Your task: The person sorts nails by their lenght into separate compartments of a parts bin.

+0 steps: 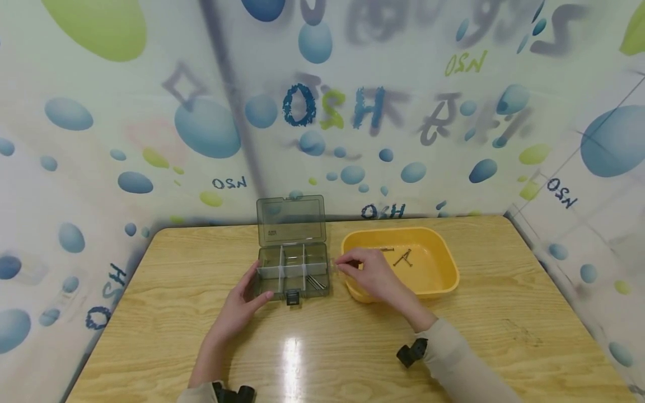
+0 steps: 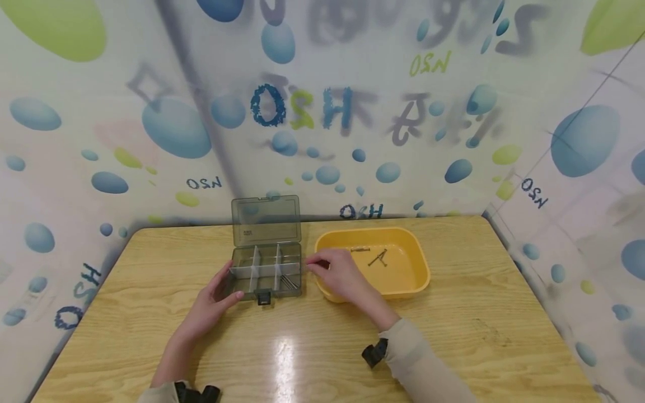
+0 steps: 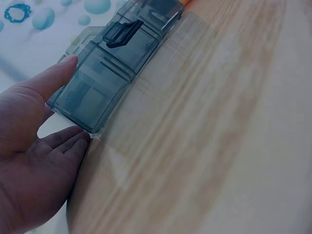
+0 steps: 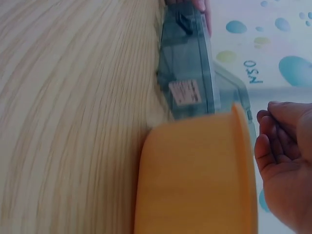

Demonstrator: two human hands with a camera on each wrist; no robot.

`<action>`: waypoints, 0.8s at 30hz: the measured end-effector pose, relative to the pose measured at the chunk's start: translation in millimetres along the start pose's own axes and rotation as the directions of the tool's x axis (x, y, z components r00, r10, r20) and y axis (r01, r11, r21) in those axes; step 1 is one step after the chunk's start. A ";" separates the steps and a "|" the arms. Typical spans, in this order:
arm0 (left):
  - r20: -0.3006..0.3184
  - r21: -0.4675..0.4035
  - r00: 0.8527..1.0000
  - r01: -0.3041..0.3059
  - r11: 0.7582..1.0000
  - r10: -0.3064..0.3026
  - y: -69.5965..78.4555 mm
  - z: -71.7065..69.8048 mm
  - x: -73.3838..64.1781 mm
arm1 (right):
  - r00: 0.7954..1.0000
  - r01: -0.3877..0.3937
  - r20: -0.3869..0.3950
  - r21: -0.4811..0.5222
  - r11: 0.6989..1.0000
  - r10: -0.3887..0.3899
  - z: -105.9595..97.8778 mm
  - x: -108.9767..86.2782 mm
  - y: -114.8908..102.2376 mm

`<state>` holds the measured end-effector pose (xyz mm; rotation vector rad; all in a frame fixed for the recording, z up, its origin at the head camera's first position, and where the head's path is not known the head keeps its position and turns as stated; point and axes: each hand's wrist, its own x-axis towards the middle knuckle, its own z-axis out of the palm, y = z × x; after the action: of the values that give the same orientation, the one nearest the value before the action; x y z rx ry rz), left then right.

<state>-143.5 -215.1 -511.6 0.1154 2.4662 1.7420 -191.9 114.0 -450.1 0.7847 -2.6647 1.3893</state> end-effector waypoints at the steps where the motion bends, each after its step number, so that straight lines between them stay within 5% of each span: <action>1: 0.000 -0.001 1.000 0.000 1.000 0.000 -0.2 0.1 0.0 | 1.000 0.001 -0.009 -0.004 1.000 -0.001 -2.4 -1.0 2.3; 24: 0.004 0.006 1.000 -0.007 1.000 0.007 -2.0 -0.8 -0.7 | 0.987 -0.149 -0.063 -0.032 0.988 0.147 -64.8 -20.3 47.5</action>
<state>-142.9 -216.6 -513.2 0.1278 2.4713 1.7357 -208.2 195.2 -452.5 0.5427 -2.7421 1.3664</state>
